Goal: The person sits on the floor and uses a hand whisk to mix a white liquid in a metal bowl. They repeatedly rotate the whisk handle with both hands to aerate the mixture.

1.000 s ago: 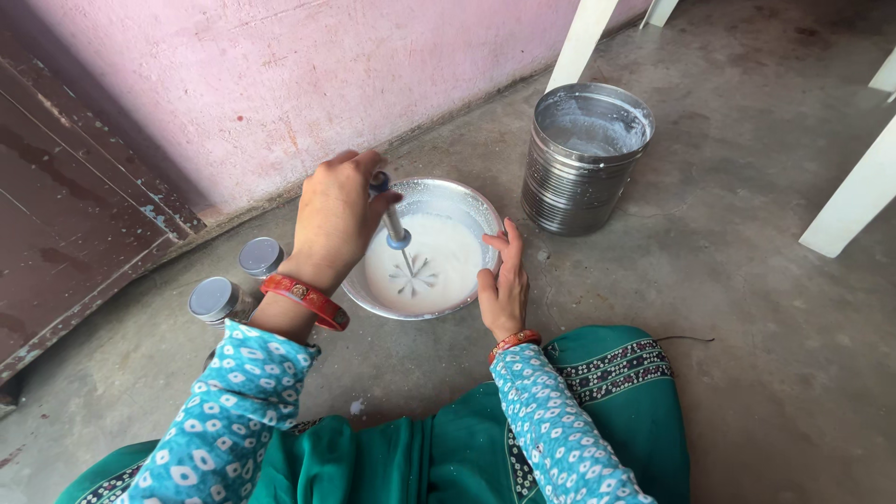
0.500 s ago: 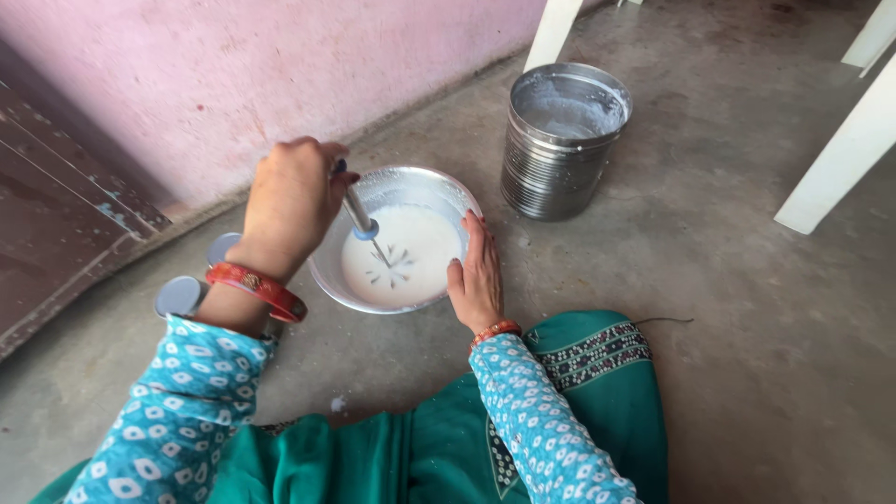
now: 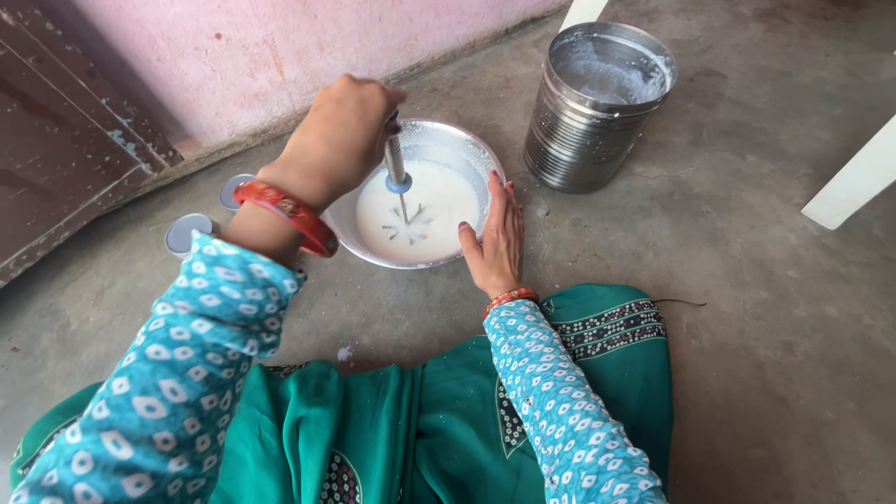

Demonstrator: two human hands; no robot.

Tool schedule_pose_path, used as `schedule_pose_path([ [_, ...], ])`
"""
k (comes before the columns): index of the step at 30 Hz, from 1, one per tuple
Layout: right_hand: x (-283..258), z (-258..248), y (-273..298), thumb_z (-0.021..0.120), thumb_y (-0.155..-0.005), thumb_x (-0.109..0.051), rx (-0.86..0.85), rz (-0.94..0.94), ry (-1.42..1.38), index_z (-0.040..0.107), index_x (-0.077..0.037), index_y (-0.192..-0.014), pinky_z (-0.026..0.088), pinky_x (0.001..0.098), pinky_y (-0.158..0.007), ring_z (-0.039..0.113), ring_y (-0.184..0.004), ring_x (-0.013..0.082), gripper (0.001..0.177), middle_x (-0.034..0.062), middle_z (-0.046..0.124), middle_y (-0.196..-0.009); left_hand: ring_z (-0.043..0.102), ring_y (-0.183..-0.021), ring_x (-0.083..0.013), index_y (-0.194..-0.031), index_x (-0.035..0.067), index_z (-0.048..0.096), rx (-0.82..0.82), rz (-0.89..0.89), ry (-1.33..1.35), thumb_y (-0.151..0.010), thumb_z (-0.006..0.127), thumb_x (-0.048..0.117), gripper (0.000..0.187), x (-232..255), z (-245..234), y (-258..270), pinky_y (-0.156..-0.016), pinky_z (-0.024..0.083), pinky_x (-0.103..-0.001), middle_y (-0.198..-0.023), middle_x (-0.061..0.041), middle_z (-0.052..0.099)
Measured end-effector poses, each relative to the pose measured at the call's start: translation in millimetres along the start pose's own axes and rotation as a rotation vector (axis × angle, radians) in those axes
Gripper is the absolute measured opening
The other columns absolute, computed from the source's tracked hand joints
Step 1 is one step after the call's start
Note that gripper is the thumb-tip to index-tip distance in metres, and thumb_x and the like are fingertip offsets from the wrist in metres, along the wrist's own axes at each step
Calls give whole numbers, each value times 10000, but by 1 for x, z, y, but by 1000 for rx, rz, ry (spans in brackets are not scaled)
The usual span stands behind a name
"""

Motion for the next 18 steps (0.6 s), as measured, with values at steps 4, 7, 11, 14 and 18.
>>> schedule_pose_path([
  [4,6,0,1,665,-884,-228,-8,8,3,225,-58,-1607,178,576,-1248,246,-1543,474,863,259,355,-1623,717,-831,-371,-989,65,795,-137,-197,-58,-911,795,422,365,3,-3,-2,-791,581,-460,-839,-187,726],
  [7,7,3,1,673,-893,-235,-3,-2,5,231,-54,-1607,180,564,-1261,245,-1545,474,859,260,361,-1620,721,-813,-367,-986,62,800,-160,-262,-81,-927,792,428,371,1,-1,-2,-770,585,-445,-849,-186,723],
  [11,8,3,1,674,-890,-237,1,8,6,237,-49,-1600,178,557,-1263,245,-1547,468,854,258,369,-1613,720,-821,-379,-1061,36,781,51,-19,88,-843,803,142,243,-3,3,-9,-789,570,-446,-862,-179,758],
  [14,9,2,0,672,-889,-237,-4,18,7,238,-45,-1595,171,560,-1261,240,-1549,465,851,256,371,-1607,735,-864,-353,-1087,59,780,-1,11,207,-788,764,4,305,-11,11,-12,-839,577,-421,-932,-188,754],
  [18,7,3,1,672,-891,-233,-12,29,7,237,-42,-1597,155,569,-1263,228,-1553,465,851,250,379,-1601,738,-864,-331,-987,60,771,-152,20,246,-715,754,-69,301,-9,18,-12,-814,579,-411,-907,-166,754],
])
Point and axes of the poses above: each hand's wrist, its own y-axis away from the middle knuckle, its own z-axis out of the palm, x = y × z, the point moved 3 cm from there along -y, towards the middle knuckle
